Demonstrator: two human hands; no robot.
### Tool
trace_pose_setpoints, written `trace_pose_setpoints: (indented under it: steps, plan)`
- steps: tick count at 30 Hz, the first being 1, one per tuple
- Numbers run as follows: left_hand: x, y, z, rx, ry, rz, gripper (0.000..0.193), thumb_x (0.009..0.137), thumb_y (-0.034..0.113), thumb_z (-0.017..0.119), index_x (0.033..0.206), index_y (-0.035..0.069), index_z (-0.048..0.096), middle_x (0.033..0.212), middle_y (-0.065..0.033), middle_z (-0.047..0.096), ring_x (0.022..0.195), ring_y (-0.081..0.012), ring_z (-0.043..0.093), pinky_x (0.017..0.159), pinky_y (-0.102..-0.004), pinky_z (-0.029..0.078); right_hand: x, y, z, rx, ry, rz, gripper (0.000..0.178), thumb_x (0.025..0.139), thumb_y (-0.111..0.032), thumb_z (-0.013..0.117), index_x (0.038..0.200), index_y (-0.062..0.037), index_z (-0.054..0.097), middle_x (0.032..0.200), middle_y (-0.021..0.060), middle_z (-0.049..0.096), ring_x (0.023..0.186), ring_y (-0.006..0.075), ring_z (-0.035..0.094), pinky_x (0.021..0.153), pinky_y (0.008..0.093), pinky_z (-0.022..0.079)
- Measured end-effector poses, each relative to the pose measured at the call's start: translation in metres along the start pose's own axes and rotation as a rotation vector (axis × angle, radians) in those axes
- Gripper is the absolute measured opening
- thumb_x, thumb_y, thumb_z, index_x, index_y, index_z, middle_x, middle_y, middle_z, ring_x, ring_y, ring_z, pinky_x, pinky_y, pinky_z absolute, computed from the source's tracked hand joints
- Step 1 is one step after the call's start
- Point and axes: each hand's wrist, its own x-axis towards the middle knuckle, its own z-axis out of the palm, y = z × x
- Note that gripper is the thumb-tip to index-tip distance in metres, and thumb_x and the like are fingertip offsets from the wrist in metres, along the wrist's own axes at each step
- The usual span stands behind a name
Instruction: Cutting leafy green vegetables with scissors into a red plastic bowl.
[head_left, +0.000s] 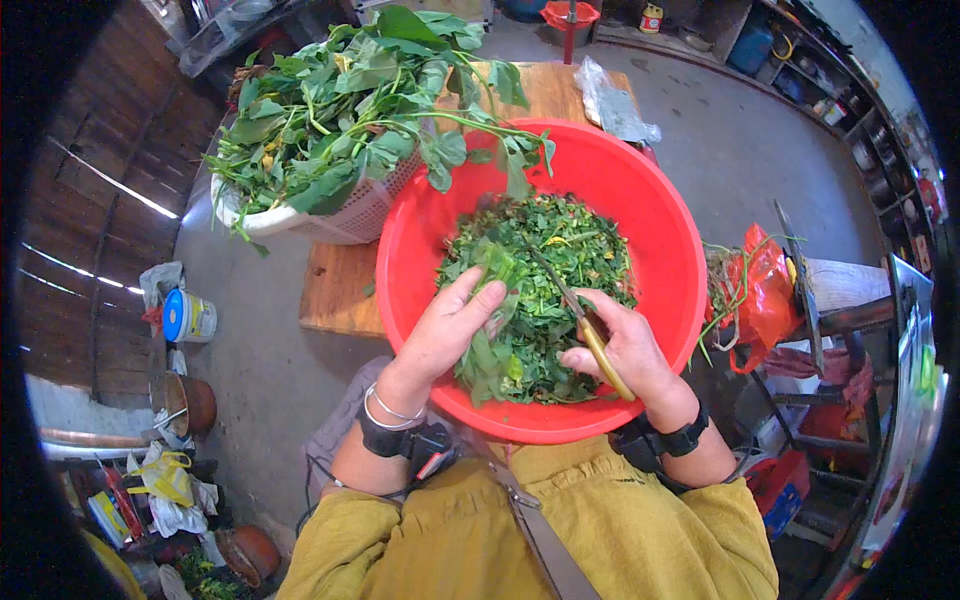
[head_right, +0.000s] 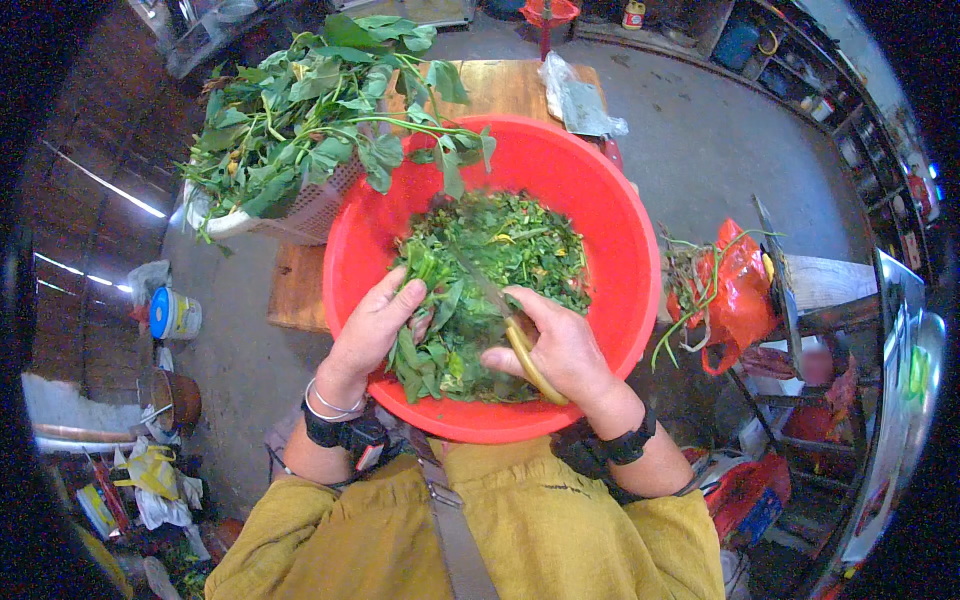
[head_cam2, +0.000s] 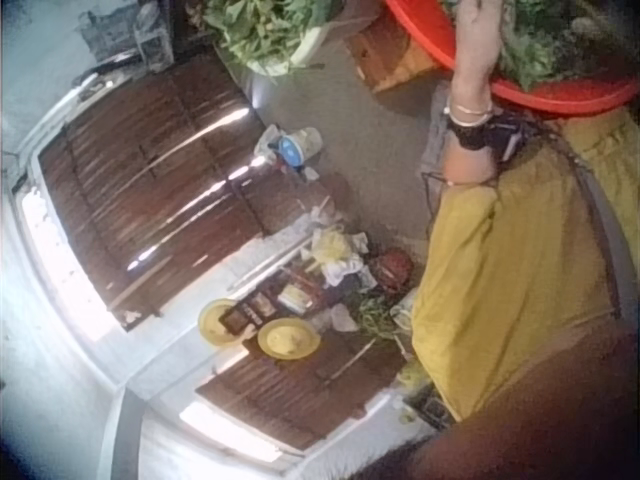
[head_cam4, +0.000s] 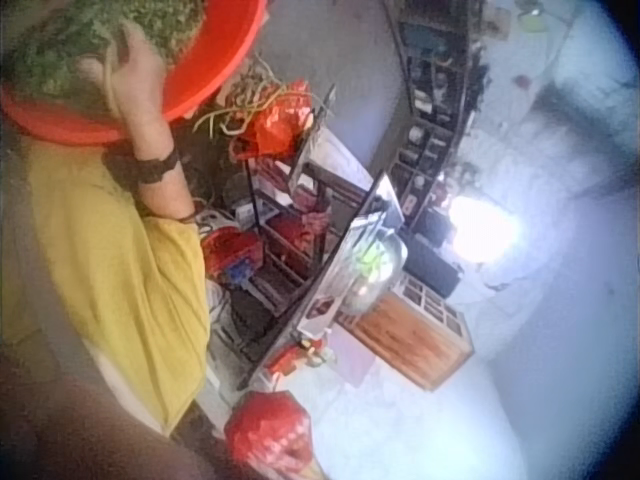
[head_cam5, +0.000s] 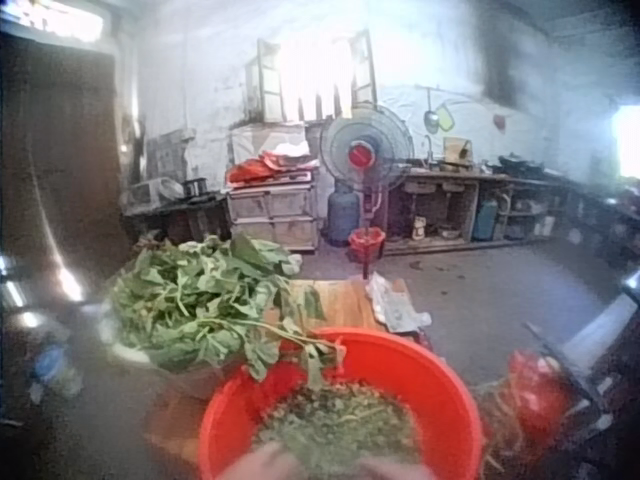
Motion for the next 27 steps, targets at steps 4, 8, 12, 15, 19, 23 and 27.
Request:
trace_pose_setpoints:
  steps: [4, 8, 12, 15, 19, 23, 27]
  plan:
    - [0.001, -0.003, -0.002, -0.133, 0.006, 0.07, 0.036, 0.096, 0.023, 0.047, 0.124, 0.002, 0.045, 0.104, -0.0011, 0.055, 0.088, -0.007, 0.05, 0.074, -0.0222, 0.044, 0.003, -0.002, -0.002, -0.082, -0.095, -0.161, 0.078, 0.061, -0.038, 0.081, 0.123, -0.0042, 0.047, 0.112, 0.0167, 0.054, 0.096, 0.0301, 0.055, 0.081, 0.0369, 0.047]
    - [-0.002, -0.003, -0.002, 0.021, -0.105, 0.001, 0.036, 0.095, 0.024, 0.049, 0.124, 0.003, 0.045, 0.096, 0.0018, 0.054, 0.078, -0.004, 0.047, 0.067, -0.02, 0.042, 0.003, -0.003, -0.001, -0.15, -0.12, -0.202, 0.083, 0.058, -0.041, 0.081, 0.123, -0.002, 0.046, 0.112, 0.0165, 0.053, 0.099, 0.0321, 0.053, 0.084, 0.038, 0.045]
    - [-0.002, -0.001, 0.005, 0.117, -0.132, -0.02, 0.039, 0.094, 0.027, 0.051, 0.123, 0.002, 0.046, 0.089, 0.0037, 0.052, 0.074, -0.0034, 0.045, 0.064, -0.0199, 0.041, 0.002, -0.001, 0.0, -0.119, -0.101, -0.21, 0.082, 0.058, -0.041, 0.081, 0.121, -0.0024, 0.047, 0.105, 0.0154, 0.055, 0.095, 0.0315, 0.054, 0.081, 0.0377, 0.046]
    - [-0.002, -0.001, 0.003, 0.179, -0.135, -0.022, 0.04, 0.094, 0.029, 0.052, 0.123, 0.002, 0.046, 0.088, 0.0032, 0.052, 0.073, -0.0041, 0.045, 0.063, -0.0205, 0.042, 0.002, -0.004, 0.0, -0.137, -0.093, -0.19, 0.078, 0.059, -0.043, 0.08, 0.12, -0.0051, 0.049, 0.094, 0.0135, 0.056, 0.086, 0.0292, 0.056, 0.074, 0.0374, 0.046]
    - [-0.004, 0.001, 0.003, 0.234, -0.088, -0.053, 0.04, 0.093, 0.031, 0.052, 0.12, 0.001, 0.047, 0.085, 0.0032, 0.051, 0.072, -0.0045, 0.045, 0.062, -0.0211, 0.042, 0.0, -0.008, -0.001, -0.141, -0.074, -0.156, 0.072, 0.06, -0.044, 0.079, 0.116, -0.0089, 0.053, 0.084, 0.0111, 0.056, 0.076, 0.026, 0.056, 0.067, 0.0365, 0.046]
    - [-0.003, 0.002, 0.002, 0.227, -0.09, -0.05, 0.04, 0.093, 0.031, 0.052, 0.119, 0.001, 0.047, 0.084, 0.0037, 0.05, 0.071, -0.0045, 0.044, 0.061, -0.021, 0.041, -0.001, -0.008, 0.0, -0.172, -0.023, -0.15, 0.066, 0.061, -0.045, 0.078, 0.113, -0.0112, 0.056, 0.072, 0.0091, 0.056, 0.065, 0.0242, 0.056, 0.059, 0.0343, 0.046]
    - [-0.002, 0.003, 0.004, 0.181, -0.101, -0.02, 0.038, 0.094, 0.031, 0.05, 0.118, 0.002, 0.047, 0.083, 0.004, 0.049, 0.071, -0.0044, 0.044, 0.062, -0.0204, 0.041, 0.0, -0.006, 0.001, -0.186, -0.043, -0.11, 0.063, 0.063, -0.044, 0.078, 0.113, -0.011, 0.056, 0.069, 0.0089, 0.057, 0.061, 0.0242, 0.057, 0.056, 0.0343, 0.047]
